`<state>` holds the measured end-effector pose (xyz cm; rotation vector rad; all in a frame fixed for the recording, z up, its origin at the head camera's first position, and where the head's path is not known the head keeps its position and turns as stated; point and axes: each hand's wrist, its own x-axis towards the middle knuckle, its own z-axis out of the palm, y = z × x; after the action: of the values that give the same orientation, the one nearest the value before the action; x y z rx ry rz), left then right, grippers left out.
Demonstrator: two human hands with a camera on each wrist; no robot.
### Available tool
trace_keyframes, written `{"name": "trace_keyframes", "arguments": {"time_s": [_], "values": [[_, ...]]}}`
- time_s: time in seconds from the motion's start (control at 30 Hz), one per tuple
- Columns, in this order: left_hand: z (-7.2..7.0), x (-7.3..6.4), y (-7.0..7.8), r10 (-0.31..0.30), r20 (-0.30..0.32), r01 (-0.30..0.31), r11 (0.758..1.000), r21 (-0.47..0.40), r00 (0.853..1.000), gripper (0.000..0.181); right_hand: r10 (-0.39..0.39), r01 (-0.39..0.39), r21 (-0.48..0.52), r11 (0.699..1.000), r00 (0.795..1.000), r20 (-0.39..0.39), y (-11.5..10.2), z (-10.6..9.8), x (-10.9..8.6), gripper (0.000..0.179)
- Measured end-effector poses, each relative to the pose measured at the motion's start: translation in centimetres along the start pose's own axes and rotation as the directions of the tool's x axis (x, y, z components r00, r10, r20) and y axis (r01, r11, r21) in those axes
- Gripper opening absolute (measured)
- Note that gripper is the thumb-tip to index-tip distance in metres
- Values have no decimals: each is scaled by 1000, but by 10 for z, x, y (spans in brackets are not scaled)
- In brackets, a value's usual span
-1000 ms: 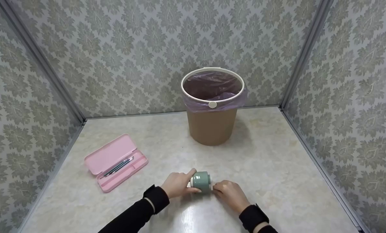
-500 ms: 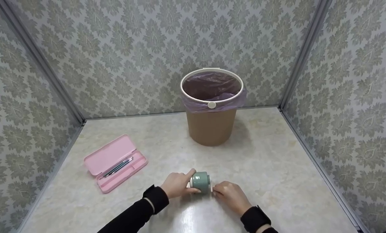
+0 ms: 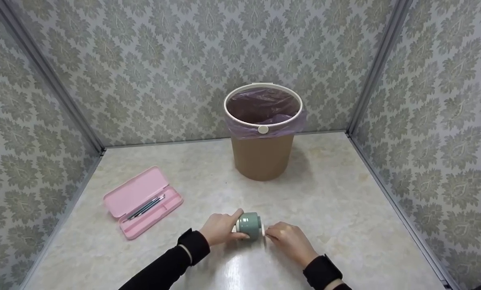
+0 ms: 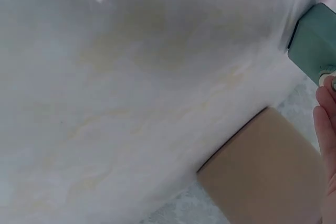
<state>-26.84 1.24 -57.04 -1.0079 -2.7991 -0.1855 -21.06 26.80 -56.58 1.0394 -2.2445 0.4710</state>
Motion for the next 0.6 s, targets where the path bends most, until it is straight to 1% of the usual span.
{"name": "trace_keyframes", "arguments": {"time_s": [0.1, 0.23, 0.3, 0.37, 0.5, 0.6], "values": [[-3, 1, 1, 1, 6, -1, 1000, 27, 1000, 68, -9, 9, -7, 1000, 1000, -27, 3, -5, 9, 30], [-4, 1, 1, 3, 20, -4, 998, 68, 1000, 70, 12, -13, -24, 1000, 999, -50, 10, -7, 20, 28], [-3, 1, 1, 6, 27, -8, 997, 71, 1000, 69, 20, -21, -25, 999, 999, -47, 13, -7, 24, 27], [-2, 1, 1, 10, 29, -11, 998, 55, 1000, 68, 28, -29, -27, 999, 999, -42, 17, -6, 27, 25], [-1, 1, 1, 20, 11, -21, 999, 43, 1000, 67, 55, -56, -31, 998, 998, -25, 24, -3, 32, 23], [-2, 1, 1, 23, 9, -23, 999, 40, 1000, 68, 81, -81, -45, 996, 997, 0, 29, 1, 36, 19]]}}
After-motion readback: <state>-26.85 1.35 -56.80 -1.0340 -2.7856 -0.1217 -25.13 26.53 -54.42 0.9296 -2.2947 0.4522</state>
